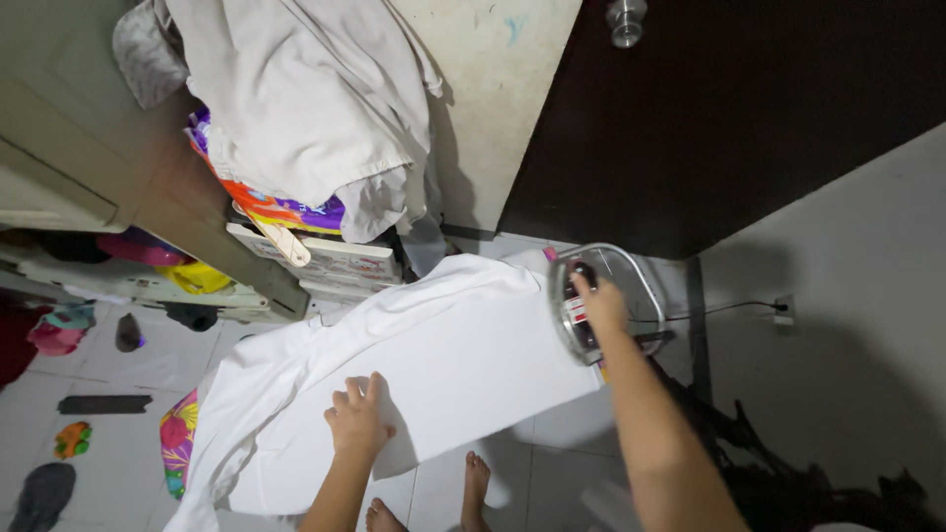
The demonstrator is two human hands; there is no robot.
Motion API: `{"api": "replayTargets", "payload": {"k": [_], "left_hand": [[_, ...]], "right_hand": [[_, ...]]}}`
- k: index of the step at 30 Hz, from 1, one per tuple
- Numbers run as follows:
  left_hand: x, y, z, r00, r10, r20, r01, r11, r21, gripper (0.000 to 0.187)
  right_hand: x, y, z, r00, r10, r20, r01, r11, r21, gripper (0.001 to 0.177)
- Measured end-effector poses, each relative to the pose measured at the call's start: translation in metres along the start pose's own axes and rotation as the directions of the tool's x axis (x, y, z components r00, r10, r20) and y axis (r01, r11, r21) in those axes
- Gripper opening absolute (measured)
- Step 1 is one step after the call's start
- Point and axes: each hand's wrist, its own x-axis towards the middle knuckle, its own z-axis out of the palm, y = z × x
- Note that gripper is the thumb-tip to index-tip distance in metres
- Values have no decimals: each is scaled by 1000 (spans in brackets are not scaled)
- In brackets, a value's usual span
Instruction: The person irons a white shirt on an ironing board. They repeatedly smooth the fabric with their hands and move the iron back and forth across the shirt's surface, adjusting the garment's position multiple times to cover different areas.
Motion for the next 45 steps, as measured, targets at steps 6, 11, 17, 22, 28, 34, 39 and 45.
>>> {"api": "replayTargets", "payload": {"k": [6, 11, 17, 22, 28, 34, 39, 45], "left_hand": [[-1, 0, 2, 1000, -19, 7, 19, 1000, -1, 114], [2, 0, 5, 999, -23, 24, 23, 1000, -6, 113], [3, -2, 3, 1000, -20, 8, 20, 999, -33, 114], [3, -7, 6, 999, 17, -41, -20, 997, -71, 112], [14, -53, 27, 874, 116, -471, -353, 819, -452, 71], [34, -193, 69, 581, -245, -776, -213, 875, -436, 46], [27, -261, 97, 677, -683, -275, 321, 610, -724, 46], [31, -283, 112, 842, -525, -125, 295, 642, -707, 50]], "right_hand": [[51, 58, -29, 997, 68, -25, -68, 998, -17, 75], [56, 54, -46, 987, 104, 124, -103, 995, -17, 73], [52, 35, -43, 943, 210, 260, -225, 974, 31, 69], [42, 20, -43, 945, 226, 234, -246, 967, 59, 67], [-11, -6, 8, 921, -379, -88, 302, 838, -454, 44], [-26, -23, 67, 897, -432, 99, 440, 892, -99, 83], [-18, -35, 68, 951, -221, 217, 232, 972, -26, 83], [-12, -46, 65, 967, -193, 167, 218, 965, -147, 87]]}}
